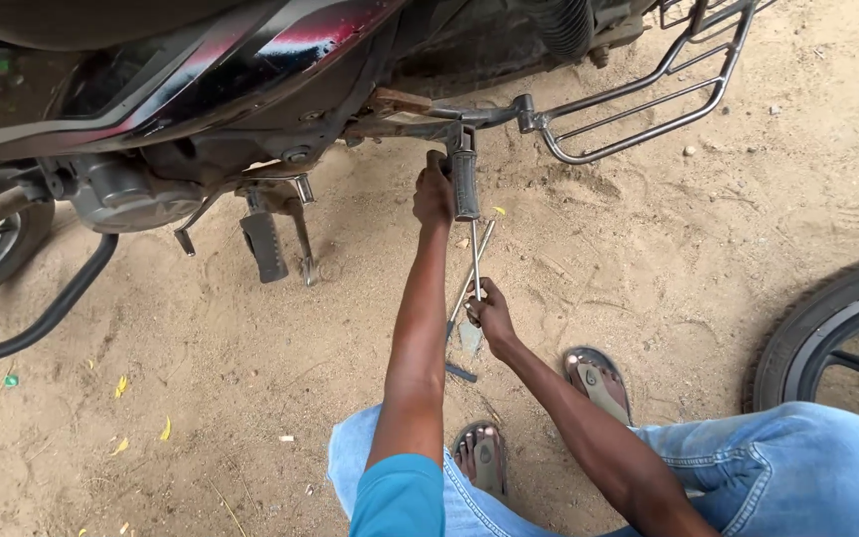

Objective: Repairing or adjusting components on the underside and frame of a motorcycle using T-wrenches.

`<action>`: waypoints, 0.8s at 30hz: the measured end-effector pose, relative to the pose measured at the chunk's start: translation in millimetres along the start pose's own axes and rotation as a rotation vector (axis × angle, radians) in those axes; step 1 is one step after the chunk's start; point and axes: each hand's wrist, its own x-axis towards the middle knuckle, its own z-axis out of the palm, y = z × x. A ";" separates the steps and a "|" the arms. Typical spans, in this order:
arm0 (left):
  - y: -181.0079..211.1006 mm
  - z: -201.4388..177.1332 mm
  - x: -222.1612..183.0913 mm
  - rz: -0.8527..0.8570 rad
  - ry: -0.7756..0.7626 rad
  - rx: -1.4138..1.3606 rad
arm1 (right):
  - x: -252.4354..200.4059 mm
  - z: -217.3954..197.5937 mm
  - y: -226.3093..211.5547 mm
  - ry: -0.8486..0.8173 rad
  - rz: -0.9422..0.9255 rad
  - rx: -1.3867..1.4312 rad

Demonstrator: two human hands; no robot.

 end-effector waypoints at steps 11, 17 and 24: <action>-36.8 -2.0 13.4 0.233 0.022 -0.231 | -8.0 -21.1 24.4 0.029 0.003 0.009; -21.1 -2.3 18.3 0.066 -0.072 -0.442 | 4.6 -3.2 16.2 0.006 -0.010 -0.033; -53.0 55.3 46.2 -0.173 -0.028 -0.090 | 20.0 4.3 11.5 -0.041 -0.008 -0.062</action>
